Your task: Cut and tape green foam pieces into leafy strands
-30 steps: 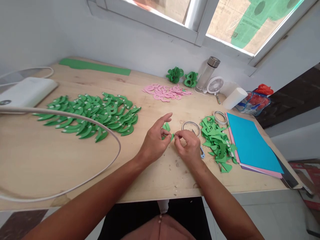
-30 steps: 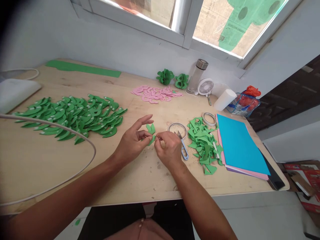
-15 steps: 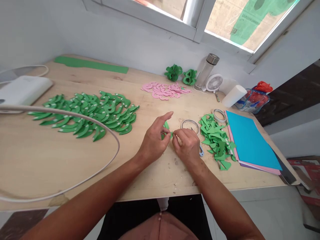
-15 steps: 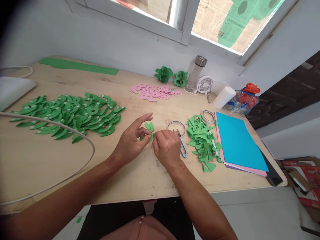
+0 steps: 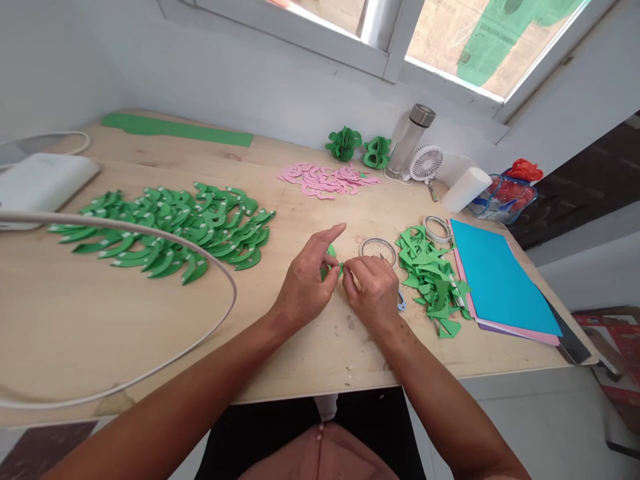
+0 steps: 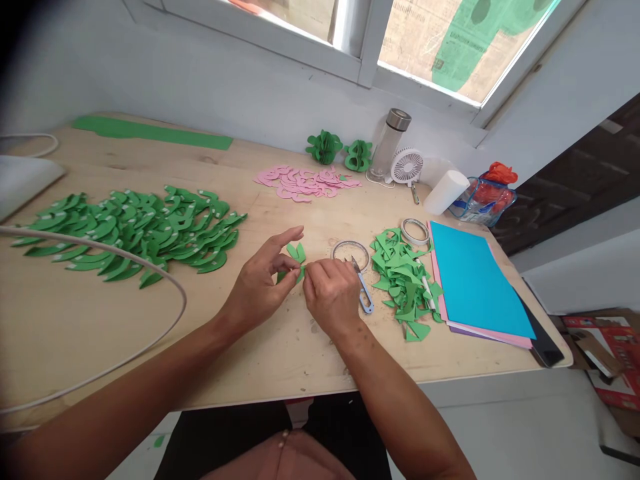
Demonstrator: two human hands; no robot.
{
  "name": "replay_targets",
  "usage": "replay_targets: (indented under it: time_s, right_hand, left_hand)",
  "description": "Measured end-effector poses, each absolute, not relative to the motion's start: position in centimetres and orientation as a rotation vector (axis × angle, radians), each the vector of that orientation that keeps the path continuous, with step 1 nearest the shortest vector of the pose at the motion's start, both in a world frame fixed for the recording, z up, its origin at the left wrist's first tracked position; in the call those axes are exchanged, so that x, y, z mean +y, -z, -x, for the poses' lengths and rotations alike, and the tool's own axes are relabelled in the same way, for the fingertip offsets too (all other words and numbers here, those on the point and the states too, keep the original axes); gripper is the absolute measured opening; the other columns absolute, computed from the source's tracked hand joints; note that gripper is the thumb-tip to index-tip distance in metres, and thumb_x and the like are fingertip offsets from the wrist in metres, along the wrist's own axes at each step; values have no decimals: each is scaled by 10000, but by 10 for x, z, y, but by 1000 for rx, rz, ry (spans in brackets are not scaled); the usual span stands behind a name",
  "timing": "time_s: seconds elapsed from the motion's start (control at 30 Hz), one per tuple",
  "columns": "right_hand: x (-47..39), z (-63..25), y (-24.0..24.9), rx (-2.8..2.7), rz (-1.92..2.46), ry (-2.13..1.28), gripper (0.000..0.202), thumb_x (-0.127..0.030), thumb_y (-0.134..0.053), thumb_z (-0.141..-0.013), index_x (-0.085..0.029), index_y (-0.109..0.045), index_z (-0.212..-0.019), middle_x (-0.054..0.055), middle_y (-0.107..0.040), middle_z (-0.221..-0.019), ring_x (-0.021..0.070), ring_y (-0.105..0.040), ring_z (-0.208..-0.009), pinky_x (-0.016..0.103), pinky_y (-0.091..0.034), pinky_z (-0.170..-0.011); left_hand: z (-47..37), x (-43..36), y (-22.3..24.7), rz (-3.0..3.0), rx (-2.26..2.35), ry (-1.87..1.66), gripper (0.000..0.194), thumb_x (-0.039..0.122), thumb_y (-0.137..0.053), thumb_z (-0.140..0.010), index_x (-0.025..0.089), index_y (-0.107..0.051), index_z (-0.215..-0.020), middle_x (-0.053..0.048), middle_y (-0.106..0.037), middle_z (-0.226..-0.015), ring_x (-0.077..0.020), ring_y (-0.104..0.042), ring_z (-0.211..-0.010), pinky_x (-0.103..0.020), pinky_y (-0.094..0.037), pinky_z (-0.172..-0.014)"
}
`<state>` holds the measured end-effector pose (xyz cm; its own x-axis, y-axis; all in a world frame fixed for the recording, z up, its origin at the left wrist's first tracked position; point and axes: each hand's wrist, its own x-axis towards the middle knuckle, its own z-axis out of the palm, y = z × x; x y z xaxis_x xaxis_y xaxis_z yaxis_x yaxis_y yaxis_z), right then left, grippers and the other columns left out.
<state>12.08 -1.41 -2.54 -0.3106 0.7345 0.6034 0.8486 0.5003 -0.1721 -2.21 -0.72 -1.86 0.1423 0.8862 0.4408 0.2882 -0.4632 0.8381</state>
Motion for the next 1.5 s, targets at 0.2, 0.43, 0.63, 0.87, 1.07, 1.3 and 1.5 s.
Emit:
replay_targets:
  time_s: [0.2,0.43,0.63,0.87,1.07,1.3,1.5]
  right_hand:
    - [-14,-120,25,-2102,1321,276,194,-194,-497,-871,-202,-604,-710,46,-628,-680,192,-544,-702,330,-324,-659]
    - [-15,-120,25,-2118,1313,289,215,-191,-484,-880,-208,-601,-700,43,-616,-672,191,-526,-694,332,-306,-646]
    - [-15,-120,24,-2140,1306,333,222,-193,-482,-886,-213,-593,-696,37,-634,-673,186,-514,-676,337,-295,-650]
    - [-16,-119,22,-2152,1294,358,245,-170,-463,-900,-209,-609,-707,43,-637,-685,189,-515,-684,337,-302,-642]
    - [-17,-119,20,-2166,1294,378,233,-160,-471,-898,-207,-616,-721,41,-635,-680,186,-514,-687,330,-308,-651]
    - [-17,-119,20,-2178,1301,407,251,-173,-463,-919,-195,-627,-729,37,-639,-694,173,-507,-687,324,-298,-645]
    - [-16,-119,19,-2185,1289,457,235,-182,-475,-922,-188,-639,-755,30,-663,-719,169,-508,-683,322,-294,-648]
  left_hand:
    - [22,-8,18,-1859,1118,-1320,618,34,-483,-763,248,-410,-1338,-88,-525,-1277,-78,-618,-716,-273,-547,-739]
    - [21,-9,18,-1887,1135,-1323,612,36,-477,-769,263,-413,-1333,-83,-530,-1278,-91,-611,-734,-292,-553,-736]
    - [22,-9,17,-1895,1149,-1313,621,21,-468,-762,261,-409,-1332,-78,-531,-1278,-88,-616,-738,-281,-551,-730]
    - [22,-9,17,-1891,1164,-1321,619,21,-467,-761,258,-409,-1330,-77,-537,-1265,-86,-623,-734,-271,-542,-719]
    - [21,-9,16,-1901,1173,-1318,611,19,-465,-764,246,-409,-1328,-78,-539,-1251,-81,-615,-727,-249,-532,-696]
    - [22,-9,17,-1967,1160,-1342,612,-6,-455,-762,223,-404,-1327,-86,-541,-1242,-75,-592,-705,-259,-525,-704]
    - [21,-9,17,-1976,1152,-1357,622,-14,-451,-759,234,-403,-1328,-84,-537,-1240,-77,-593,-707,-255,-521,-701]
